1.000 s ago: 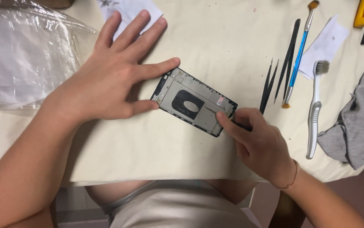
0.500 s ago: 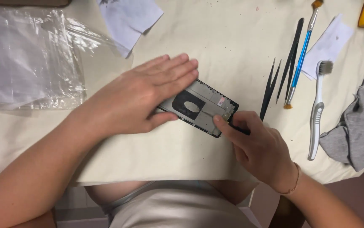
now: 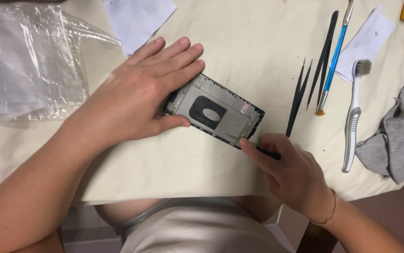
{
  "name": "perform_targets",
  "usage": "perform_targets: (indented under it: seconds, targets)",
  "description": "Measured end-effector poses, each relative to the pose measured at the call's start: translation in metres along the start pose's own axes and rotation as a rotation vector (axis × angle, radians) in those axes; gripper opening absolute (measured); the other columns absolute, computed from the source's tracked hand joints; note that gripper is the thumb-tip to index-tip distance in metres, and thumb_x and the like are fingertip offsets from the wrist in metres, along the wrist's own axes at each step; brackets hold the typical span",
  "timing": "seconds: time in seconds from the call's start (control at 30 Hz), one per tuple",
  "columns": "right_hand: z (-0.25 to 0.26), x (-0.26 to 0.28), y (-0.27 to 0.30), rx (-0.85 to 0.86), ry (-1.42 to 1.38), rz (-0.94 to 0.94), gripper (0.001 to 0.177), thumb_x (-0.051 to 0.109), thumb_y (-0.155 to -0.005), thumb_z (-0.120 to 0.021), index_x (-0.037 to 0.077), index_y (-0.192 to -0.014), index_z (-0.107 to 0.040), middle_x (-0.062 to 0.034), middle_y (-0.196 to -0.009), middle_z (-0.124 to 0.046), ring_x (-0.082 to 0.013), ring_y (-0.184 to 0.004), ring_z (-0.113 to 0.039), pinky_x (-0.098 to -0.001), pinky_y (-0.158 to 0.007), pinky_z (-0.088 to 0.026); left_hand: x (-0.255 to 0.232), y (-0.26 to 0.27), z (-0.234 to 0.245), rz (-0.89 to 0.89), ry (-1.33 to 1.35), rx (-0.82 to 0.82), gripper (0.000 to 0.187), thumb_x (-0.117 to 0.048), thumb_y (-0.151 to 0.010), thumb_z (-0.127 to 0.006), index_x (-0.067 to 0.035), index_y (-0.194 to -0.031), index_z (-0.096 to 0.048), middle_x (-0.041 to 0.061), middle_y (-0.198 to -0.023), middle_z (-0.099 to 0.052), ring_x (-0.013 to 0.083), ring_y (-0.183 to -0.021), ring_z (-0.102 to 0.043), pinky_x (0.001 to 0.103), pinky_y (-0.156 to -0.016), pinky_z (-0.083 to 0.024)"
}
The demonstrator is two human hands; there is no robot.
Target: The person cleans a black rectangular electronic component with a white cloth. They then unwrap a phone frame, apply a liquid with a brush, and scrub the frame with a toothbrush. Finally, they use a small knife to scrape residue from the frame and wipe it clean.
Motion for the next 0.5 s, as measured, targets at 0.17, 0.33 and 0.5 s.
perform_targets:
  seconds: [0.17, 0.33, 0.5]
  targets:
    - [0.008, -0.013, -0.006, -0.021, 0.055, -0.112, 0.068, -0.002, -0.087, -0.055, 0.032, -0.147, -0.054, -0.006, -0.118, -0.052, -0.0198, -0.086, -0.064, -0.0417, -0.045, -0.053, -0.002, -0.001, 0.001, -0.014, 0.025, 0.005, 0.085, -0.042, -0.083, -0.081, -0.002, -0.151, -0.05, 0.021, -0.163, -0.039, 0.0389, -0.152, -0.032, 0.056, -0.124, -0.021]
    - [0.006, 0.005, 0.001, 0.006, 0.016, -0.001, 0.083, -0.011, -0.073, -0.053, 0.028, -0.147, -0.055, -0.0046, -0.114, -0.05, -0.0211, -0.076, -0.062, -0.0405, -0.044, -0.053, 0.0, -0.001, 0.001, -0.009, 0.033, 0.003, 0.085, -0.042, -0.081, -0.083, -0.003, -0.149, -0.051, 0.021, -0.163, -0.04, 0.0393, -0.152, -0.034, 0.057, -0.124, -0.022]
    - [0.02, -0.022, -0.005, 0.016, 0.21, -0.229, 0.075, 0.001, -0.079, -0.058, 0.036, -0.145, -0.057, -0.0011, -0.116, -0.052, -0.0224, -0.07, -0.061, -0.0412, -0.038, -0.048, 0.0, -0.001, 0.0, -0.005, 0.04, 0.01, 0.084, -0.042, -0.081, -0.083, -0.002, -0.149, -0.051, 0.021, -0.163, -0.039, 0.0391, -0.152, -0.033, 0.057, -0.124, -0.021]
Point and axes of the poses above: each hand's wrist, its own y-axis away from the middle knuckle, its own z-axis out of the back of the hand, x = y × z, the point moved 10 cm from there along -y, towards the middle knuckle
